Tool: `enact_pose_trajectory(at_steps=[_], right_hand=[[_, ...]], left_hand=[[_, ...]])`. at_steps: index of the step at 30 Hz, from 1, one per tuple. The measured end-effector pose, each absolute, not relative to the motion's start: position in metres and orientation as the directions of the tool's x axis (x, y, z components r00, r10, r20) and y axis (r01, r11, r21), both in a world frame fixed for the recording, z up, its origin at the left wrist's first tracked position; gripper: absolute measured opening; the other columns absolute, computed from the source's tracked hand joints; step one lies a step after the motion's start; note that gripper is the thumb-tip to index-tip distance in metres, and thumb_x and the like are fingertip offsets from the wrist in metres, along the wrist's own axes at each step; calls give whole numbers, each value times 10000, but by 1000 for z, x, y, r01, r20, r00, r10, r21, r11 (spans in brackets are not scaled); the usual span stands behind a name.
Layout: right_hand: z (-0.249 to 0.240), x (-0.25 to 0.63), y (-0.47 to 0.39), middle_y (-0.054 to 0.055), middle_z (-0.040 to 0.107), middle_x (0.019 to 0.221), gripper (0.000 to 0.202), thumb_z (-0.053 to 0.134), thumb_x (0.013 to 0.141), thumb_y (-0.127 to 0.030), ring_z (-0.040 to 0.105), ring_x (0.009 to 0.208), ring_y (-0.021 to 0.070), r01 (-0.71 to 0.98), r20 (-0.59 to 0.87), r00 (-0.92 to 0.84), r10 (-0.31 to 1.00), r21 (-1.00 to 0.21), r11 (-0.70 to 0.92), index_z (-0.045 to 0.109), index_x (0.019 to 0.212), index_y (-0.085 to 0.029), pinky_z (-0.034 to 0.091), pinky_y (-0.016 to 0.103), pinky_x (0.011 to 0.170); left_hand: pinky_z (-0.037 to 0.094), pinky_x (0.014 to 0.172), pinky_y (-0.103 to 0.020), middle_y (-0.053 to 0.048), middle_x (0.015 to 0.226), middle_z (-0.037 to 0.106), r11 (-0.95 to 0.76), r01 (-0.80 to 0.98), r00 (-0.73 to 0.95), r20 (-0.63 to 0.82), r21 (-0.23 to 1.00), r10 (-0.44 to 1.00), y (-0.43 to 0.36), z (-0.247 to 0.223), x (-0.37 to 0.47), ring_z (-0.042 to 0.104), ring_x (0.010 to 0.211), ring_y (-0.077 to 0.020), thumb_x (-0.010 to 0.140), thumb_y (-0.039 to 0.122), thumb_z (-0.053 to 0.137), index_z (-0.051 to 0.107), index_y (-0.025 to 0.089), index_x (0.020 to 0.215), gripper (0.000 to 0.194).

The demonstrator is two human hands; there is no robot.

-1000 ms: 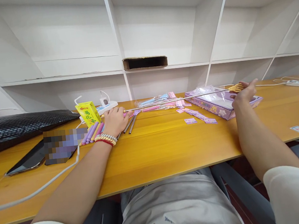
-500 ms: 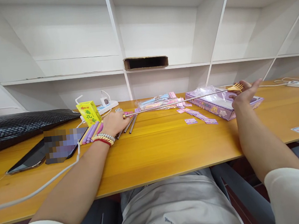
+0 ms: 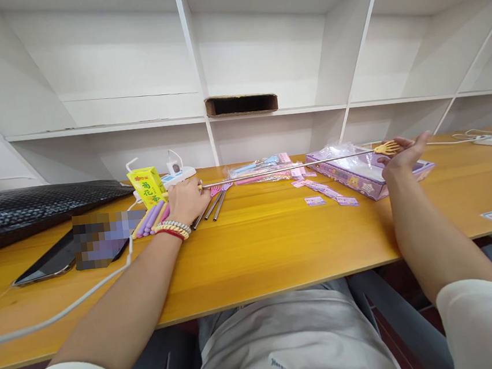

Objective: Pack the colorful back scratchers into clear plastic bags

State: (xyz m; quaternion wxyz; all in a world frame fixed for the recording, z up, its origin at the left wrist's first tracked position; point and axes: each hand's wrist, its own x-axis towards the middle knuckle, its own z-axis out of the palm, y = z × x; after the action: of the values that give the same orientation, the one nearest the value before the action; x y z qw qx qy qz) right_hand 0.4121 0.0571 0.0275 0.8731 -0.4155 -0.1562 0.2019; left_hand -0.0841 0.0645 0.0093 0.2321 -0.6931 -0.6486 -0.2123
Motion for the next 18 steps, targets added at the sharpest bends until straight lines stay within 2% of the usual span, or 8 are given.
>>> enact_pose_trajectory(at_steps=[3, 6, 11, 14, 18], right_hand=[[23, 415, 61, 29, 559, 727, 515, 204, 869, -592, 558, 506, 113, -146, 179, 872, 456, -793, 591, 486, 767, -174, 305, 206, 320], [21, 416, 63, 34, 549, 702, 535, 209, 868, -583, 552, 478, 122, -120, 193, 868, 457, -813, 570, 524, 775, -160, 299, 218, 322], [23, 413, 60, 41, 577, 677, 566, 189, 872, -586, 529, 455, 105, -115, 204, 857, 472, -818, 563, 548, 776, -160, 276, 205, 337], [24, 413, 57, 47, 563, 634, 576, 188, 880, -569, 513, 454, 101, -118, 181, 877, 445, -818, 564, 539, 698, -150, 274, 206, 353], [25, 414, 57, 26, 477, 537, 532, 211, 883, -535, 510, 469, 115, -143, 145, 896, 421, -802, 580, 436, 563, -175, 274, 214, 372]], left_hand=[[348, 838, -424, -151, 923, 655, -52, 998, 53, 613, -20, 788, 66, 8, -83, 572, 930, -303, 760, 304, 409, 618, 138, 894, 298], [360, 833, -423, -146, 891, 662, -64, 998, 60, 585, -14, 809, 65, 9, -84, 582, 913, -308, 770, 329, 410, 619, 145, 916, 314], [415, 689, -389, -159, 875, 668, 1, 1000, 3, 491, -6, 871, 63, 12, -87, 603, 847, -332, 775, 419, 409, 632, 162, 954, 384], [421, 644, -368, -143, 862, 674, 10, 1000, -4, 456, -10, 890, 62, 13, -90, 611, 830, -324, 763, 396, 417, 648, 184, 899, 342], [427, 637, -373, -144, 859, 674, 12, 1000, 1, 438, -27, 899, 63, 14, -92, 612, 827, -332, 742, 369, 427, 659, 187, 874, 324]])
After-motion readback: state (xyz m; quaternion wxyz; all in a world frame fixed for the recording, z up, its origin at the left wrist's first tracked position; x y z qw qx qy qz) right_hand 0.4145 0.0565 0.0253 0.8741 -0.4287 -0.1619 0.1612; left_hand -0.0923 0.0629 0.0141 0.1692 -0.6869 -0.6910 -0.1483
